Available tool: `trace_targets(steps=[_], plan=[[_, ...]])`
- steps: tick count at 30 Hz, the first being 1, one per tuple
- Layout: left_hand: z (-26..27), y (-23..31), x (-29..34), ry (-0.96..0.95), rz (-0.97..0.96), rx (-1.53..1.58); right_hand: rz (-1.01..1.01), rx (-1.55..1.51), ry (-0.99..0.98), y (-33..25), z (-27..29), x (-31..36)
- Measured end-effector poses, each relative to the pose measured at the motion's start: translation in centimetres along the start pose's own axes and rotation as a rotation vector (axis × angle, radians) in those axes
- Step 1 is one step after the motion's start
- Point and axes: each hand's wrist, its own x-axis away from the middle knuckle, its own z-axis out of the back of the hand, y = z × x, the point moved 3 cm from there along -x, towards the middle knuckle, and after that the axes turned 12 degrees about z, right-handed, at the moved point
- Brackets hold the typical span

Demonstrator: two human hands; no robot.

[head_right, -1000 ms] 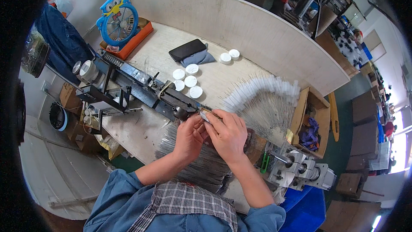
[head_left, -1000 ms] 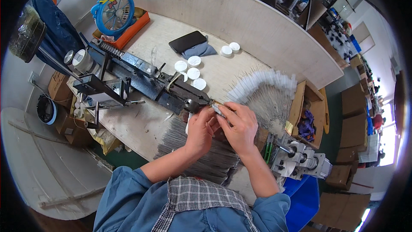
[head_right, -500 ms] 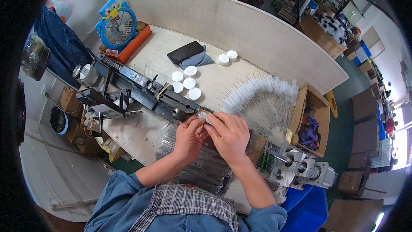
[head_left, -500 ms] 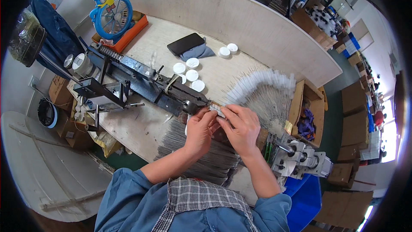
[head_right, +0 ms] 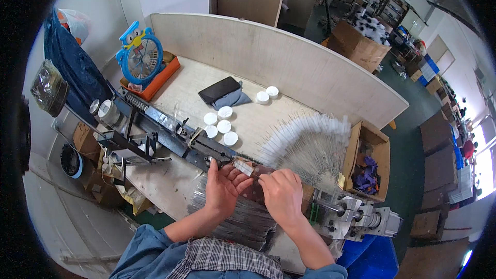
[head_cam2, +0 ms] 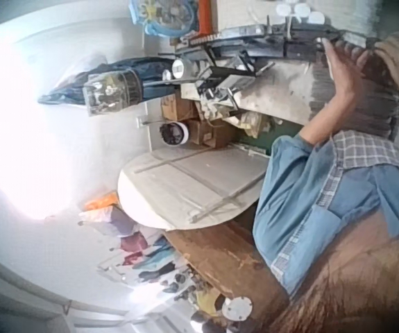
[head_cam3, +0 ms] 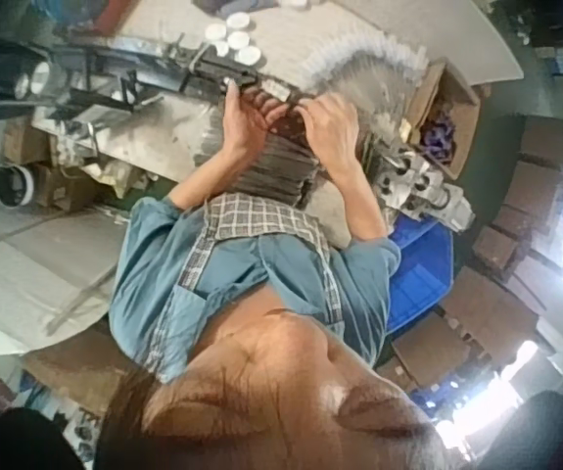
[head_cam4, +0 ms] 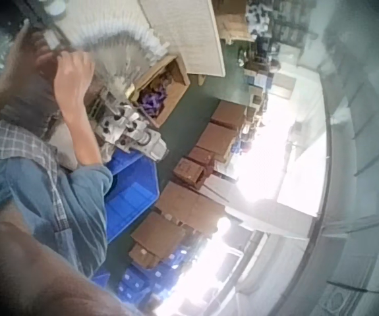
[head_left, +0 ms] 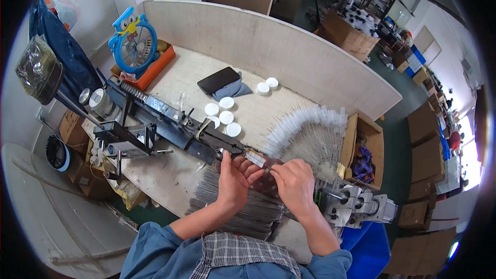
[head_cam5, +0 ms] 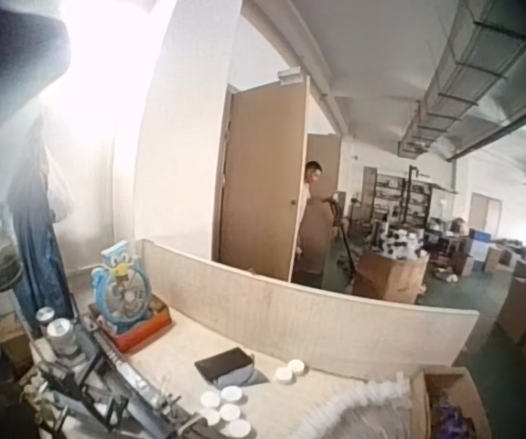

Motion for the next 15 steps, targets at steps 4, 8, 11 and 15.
trace_targets(steps=[4, 8, 11, 15], plan=[[-0.6, -0.1, 0.1, 0.03, 0.039, -0.062, -0.018, -0.005, -0.002, 0.2, 0.7, 0.4], [0.0, -0.3, -0.1, 0.047, 0.04, -0.129, -0.034, -0.093, 0.048, 1.0, 1.5, 0.5], [0.5, -0.5, 0.2, 0.046, 0.102, -0.309, -0.049, -0.153, 0.141, 0.9, 3.1, 1.1], [4.5, 1.9, 2.1, 0.133, 0.147, -0.488, -0.168, -0.226, 0.0, 1.9, 1.9, 6.3]])
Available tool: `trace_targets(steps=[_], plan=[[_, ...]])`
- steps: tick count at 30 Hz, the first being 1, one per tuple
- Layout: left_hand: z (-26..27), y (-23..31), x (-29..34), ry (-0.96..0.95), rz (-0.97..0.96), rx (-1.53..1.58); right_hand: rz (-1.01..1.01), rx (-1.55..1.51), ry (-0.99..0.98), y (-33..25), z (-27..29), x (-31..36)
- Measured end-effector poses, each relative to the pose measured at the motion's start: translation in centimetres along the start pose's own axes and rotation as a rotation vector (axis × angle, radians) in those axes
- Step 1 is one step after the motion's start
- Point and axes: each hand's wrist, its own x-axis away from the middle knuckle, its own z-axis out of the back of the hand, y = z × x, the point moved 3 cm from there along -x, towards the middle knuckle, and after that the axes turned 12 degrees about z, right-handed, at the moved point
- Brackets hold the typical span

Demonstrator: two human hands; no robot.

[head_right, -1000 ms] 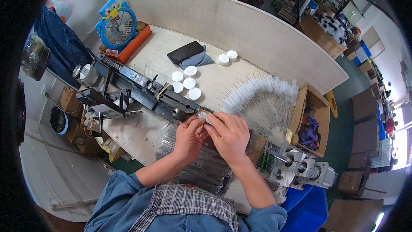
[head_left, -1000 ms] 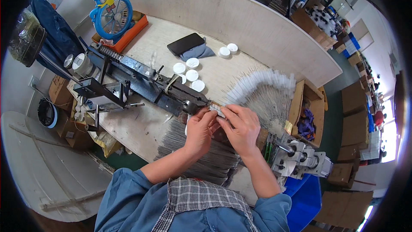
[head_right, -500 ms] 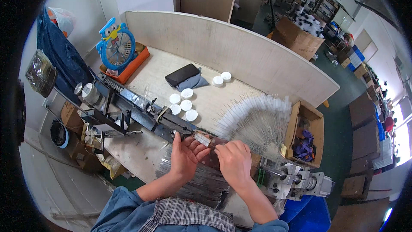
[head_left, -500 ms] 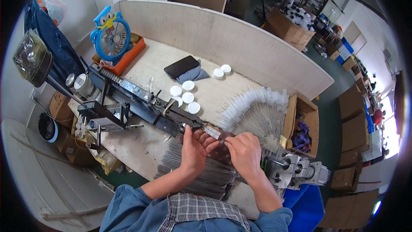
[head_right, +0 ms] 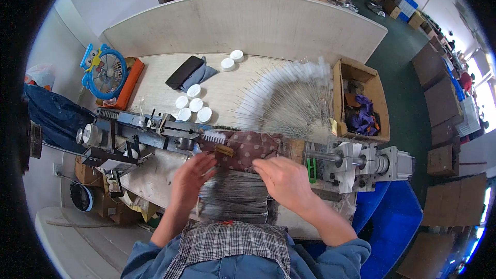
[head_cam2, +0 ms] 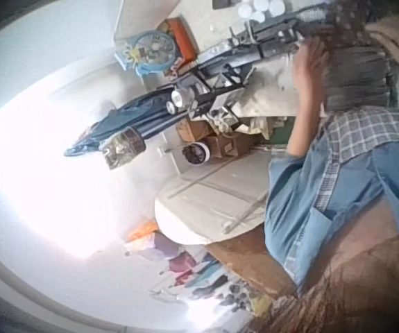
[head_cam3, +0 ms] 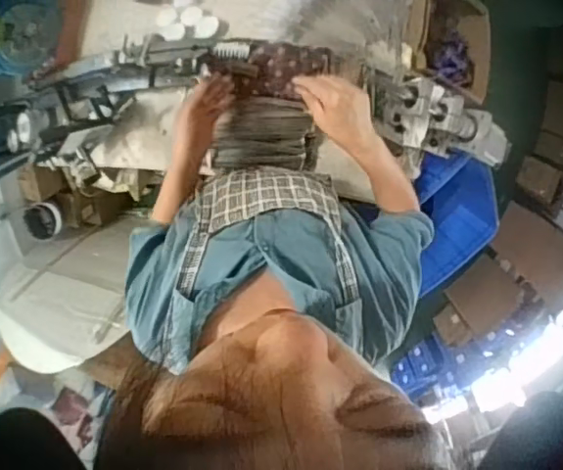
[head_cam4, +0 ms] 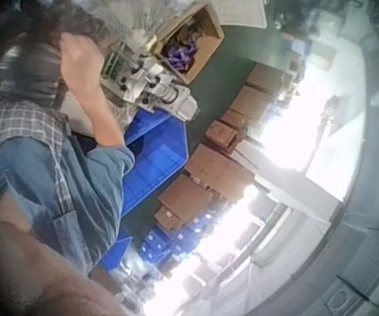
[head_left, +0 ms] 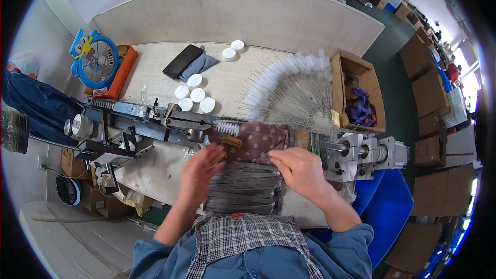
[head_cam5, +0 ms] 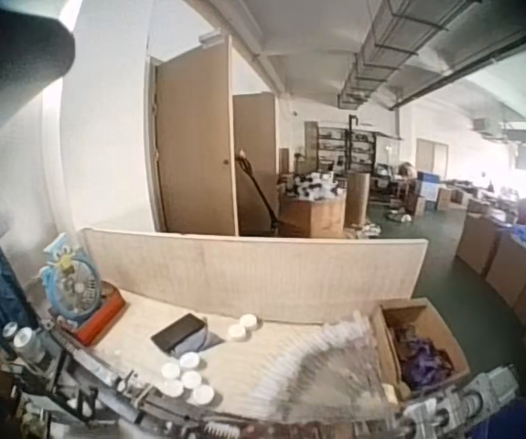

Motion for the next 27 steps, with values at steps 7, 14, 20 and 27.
trace_targets(steps=[7, 14, 20, 27], plan=[[36.0, 0.7, 4.1, 0.552, -0.51, 0.509, -0.273, -0.005, -0.35, 1.3, -2.8, 4.2], [39.0, 4.4, 8.1, 1.064, -0.446, 0.53, -0.332, 0.074, -0.406, 0.1, -0.4, 3.8], [24.8, -0.2, 3.5, 0.747, -0.457, 0.712, -0.378, 0.114, -0.366, 0.7, -0.3, 4.5], [4.2, 0.1, 0.6, 0.161, -0.198, 0.28, -0.34, 0.141, -0.27, 1.5, 0.2, 5.3]])
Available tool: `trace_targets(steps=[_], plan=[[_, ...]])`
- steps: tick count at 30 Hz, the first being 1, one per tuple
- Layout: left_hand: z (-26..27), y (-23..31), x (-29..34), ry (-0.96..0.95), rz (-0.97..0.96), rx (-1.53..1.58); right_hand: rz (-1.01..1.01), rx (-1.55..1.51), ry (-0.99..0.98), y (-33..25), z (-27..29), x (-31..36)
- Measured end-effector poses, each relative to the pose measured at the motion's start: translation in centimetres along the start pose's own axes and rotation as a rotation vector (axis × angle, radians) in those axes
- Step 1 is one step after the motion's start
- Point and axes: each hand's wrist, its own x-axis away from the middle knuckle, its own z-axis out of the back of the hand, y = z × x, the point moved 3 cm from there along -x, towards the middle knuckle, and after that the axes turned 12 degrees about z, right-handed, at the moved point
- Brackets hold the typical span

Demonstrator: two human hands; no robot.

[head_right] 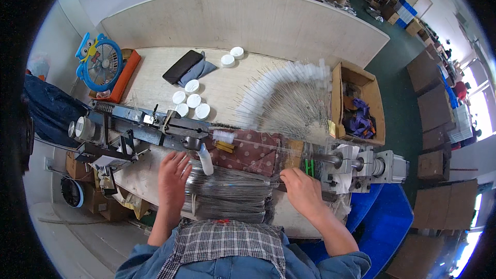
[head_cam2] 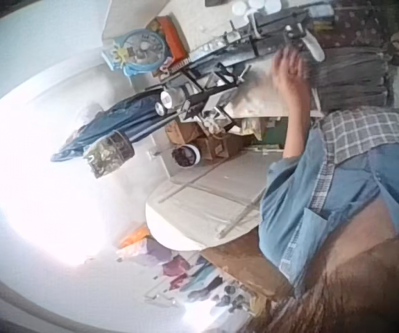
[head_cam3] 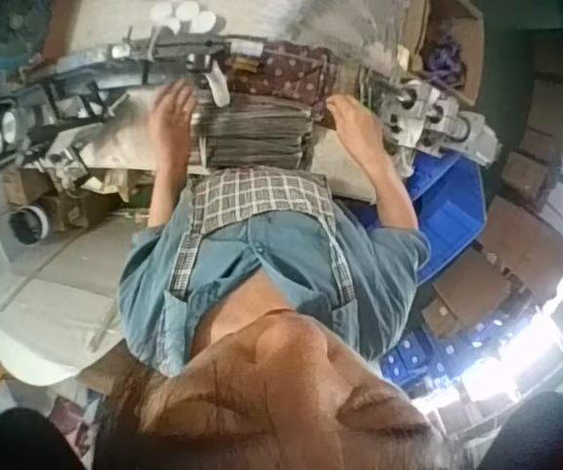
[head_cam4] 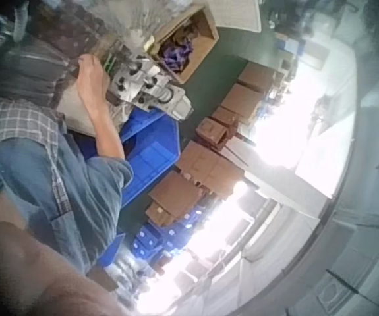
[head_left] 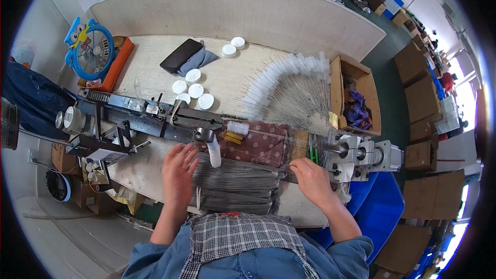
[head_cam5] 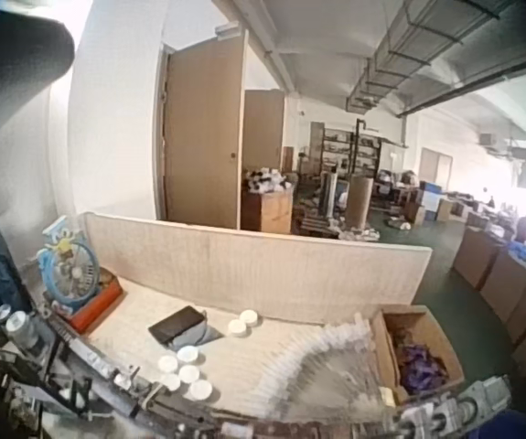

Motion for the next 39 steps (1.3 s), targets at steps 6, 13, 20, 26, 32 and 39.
trace_targets(steps=[6, 13, 20, 26, 32, 39], plan=[[-8.6, -2.8, 1.3, 0.021, 0.126, -0.312, 0.145, 0.106, -0.075, -0.1, 0.2, -0.2], [-7.5, 3.3, 4.6, -0.525, 0.374, 0.161, 0.058, 0.244, -0.19, -2.2, 2.6, -0.5], [-9.4, 0.6, 5.6, -0.744, 0.651, -0.571, -0.032, 0.579, 0.119, 0.2, 12.3, -1.2], [-18.3, -5.2, -0.1, -0.798, -0.846, -1.195, -0.016, 0.567, 0.232, 3.3, 13.9, -1.5], [-19.8, -9.2, -5.3, -0.581, -1.078, -1.549, -0.142, 0.256, 0.634, 4.3, 18.3, -0.1], [-21.5, -8.5, -3.2, -0.846, -0.272, -0.927, -0.099, -0.253, 0.473, 4.5, 11.6, -2.5]])
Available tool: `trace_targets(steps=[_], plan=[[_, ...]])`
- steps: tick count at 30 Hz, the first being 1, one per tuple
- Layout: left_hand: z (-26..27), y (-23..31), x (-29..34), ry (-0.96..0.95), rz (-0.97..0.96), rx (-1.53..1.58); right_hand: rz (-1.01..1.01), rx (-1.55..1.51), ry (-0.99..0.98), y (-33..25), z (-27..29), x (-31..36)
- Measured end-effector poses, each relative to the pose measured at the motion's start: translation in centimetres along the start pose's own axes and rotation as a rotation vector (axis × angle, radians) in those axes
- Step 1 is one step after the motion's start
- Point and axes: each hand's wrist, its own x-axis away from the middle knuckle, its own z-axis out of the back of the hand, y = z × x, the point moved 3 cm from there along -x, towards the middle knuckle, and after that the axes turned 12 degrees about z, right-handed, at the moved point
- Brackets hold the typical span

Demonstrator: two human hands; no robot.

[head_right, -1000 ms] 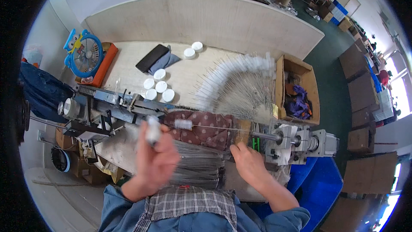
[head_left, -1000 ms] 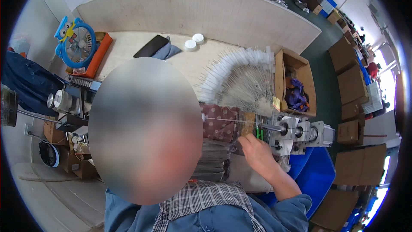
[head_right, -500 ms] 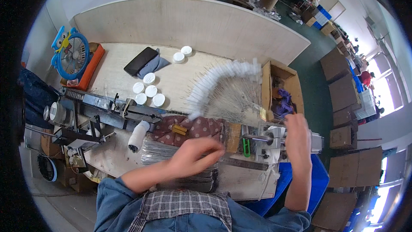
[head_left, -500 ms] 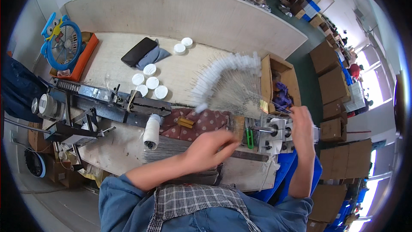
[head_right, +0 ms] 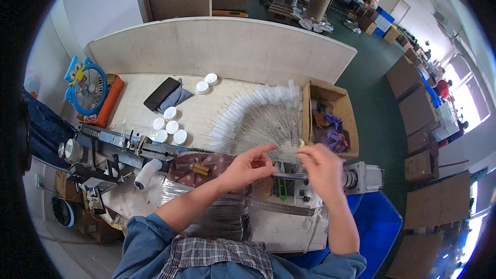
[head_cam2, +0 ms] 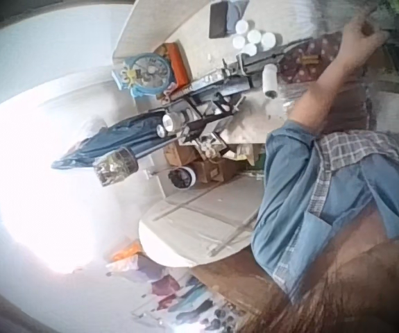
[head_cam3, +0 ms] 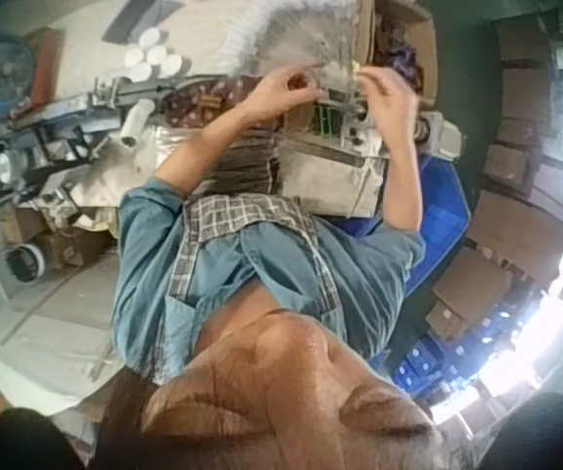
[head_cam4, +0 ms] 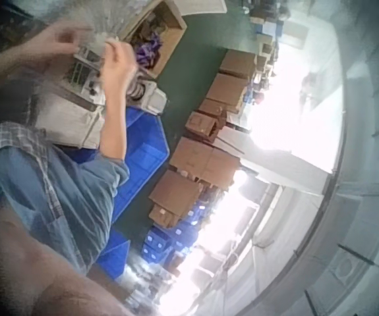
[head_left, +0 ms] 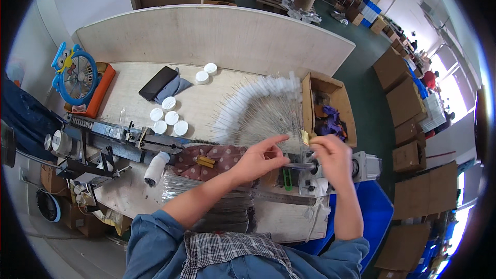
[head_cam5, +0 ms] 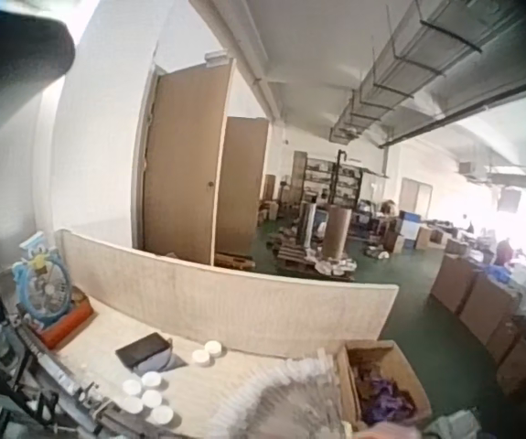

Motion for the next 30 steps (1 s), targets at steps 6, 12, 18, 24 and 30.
trace_targets(steps=[6, 12, 18, 24, 30], plan=[[1.3, -0.6, 0.8, -0.058, 0.242, 0.552, 0.219, 0.347, -0.457, 0.9, -4.9, -2.0], [1.7, -0.9, 4.3, 0.259, 0.061, 0.138, 0.147, 0.198, -0.925, 1.0, -5.1, -7.6], [3.1, -1.3, 6.0, 0.357, -0.078, -0.105, 0.466, 0.597, -0.893, 4.1, -17.5, -10.0], [5.0, -0.5, 5.6, 0.274, -0.127, -0.378, 0.642, 0.735, -0.901, 5.1, -19.7, -9.3], [3.7, -2.4, 2.8, 0.23, 0.067, 0.032, 0.378, 0.568, -0.659, 4.4, -14.2, -11.2]])
